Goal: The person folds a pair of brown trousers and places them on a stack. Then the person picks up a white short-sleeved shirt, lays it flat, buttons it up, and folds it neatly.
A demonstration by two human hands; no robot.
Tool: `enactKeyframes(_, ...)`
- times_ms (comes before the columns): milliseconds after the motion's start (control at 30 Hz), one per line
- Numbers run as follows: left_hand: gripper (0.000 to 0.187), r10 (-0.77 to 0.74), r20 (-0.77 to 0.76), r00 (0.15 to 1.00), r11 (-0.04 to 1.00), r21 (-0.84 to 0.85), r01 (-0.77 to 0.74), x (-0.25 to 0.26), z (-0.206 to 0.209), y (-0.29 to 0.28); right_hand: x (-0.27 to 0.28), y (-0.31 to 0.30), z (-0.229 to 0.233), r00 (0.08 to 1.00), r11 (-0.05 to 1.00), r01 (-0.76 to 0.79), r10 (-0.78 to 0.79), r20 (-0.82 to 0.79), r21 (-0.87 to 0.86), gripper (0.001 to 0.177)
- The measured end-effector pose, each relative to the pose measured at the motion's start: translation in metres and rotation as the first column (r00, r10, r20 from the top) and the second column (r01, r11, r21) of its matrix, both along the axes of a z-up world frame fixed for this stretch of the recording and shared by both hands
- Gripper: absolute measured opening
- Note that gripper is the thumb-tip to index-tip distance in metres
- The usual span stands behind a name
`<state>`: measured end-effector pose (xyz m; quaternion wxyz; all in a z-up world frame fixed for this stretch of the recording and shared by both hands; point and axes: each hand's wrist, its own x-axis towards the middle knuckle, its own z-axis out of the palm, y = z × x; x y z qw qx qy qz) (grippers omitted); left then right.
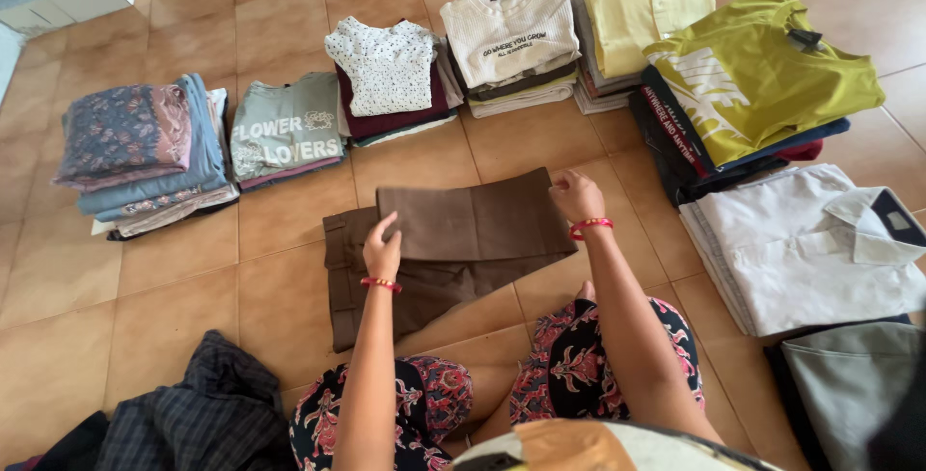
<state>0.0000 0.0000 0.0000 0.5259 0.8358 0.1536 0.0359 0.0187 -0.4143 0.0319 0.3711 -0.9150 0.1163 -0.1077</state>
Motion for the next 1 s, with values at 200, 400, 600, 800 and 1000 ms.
enactKeyframes(200,0.046,-0.026,0.024,0.999,0.986,0.163,0.022,-0.02,-0.058,0.033,0.009,-0.013,-0.032,1.0,0.994,-0.02,0.02,-0.004,-0.106,0.026)
enactKeyframes(400,0.04,0.036,0.261,0.965,0.989,0.131,-0.072,-0.011,-0.063,0.033,0.014,0.0,-0.061,0.964,0.961,-0.188,0.141,-0.226,-0.204,0.034)
enactKeyframes(600,0.042,0.049,0.081,0.995,0.982,0.18,-0.063,-0.015,-0.068,0.046,0.016,0.0,-0.082,0.917,0.952,-0.142,0.024,-0.398,-0.269,0.044)
enactKeyframes(800,0.042,0.042,0.282,0.958,0.968,0.225,-0.109,-0.01,-0.075,0.041,0.005,0.032,-0.102,0.807,0.775,-0.527,0.327,-0.491,-0.35,0.095)
enactKeyframes(1000,0.041,0.039,0.372,0.927,0.958,0.25,-0.14,-0.005,-0.077,0.047,0.009,0.02,-0.096,0.756,0.793,-0.528,0.275,-0.594,-0.305,0.075)
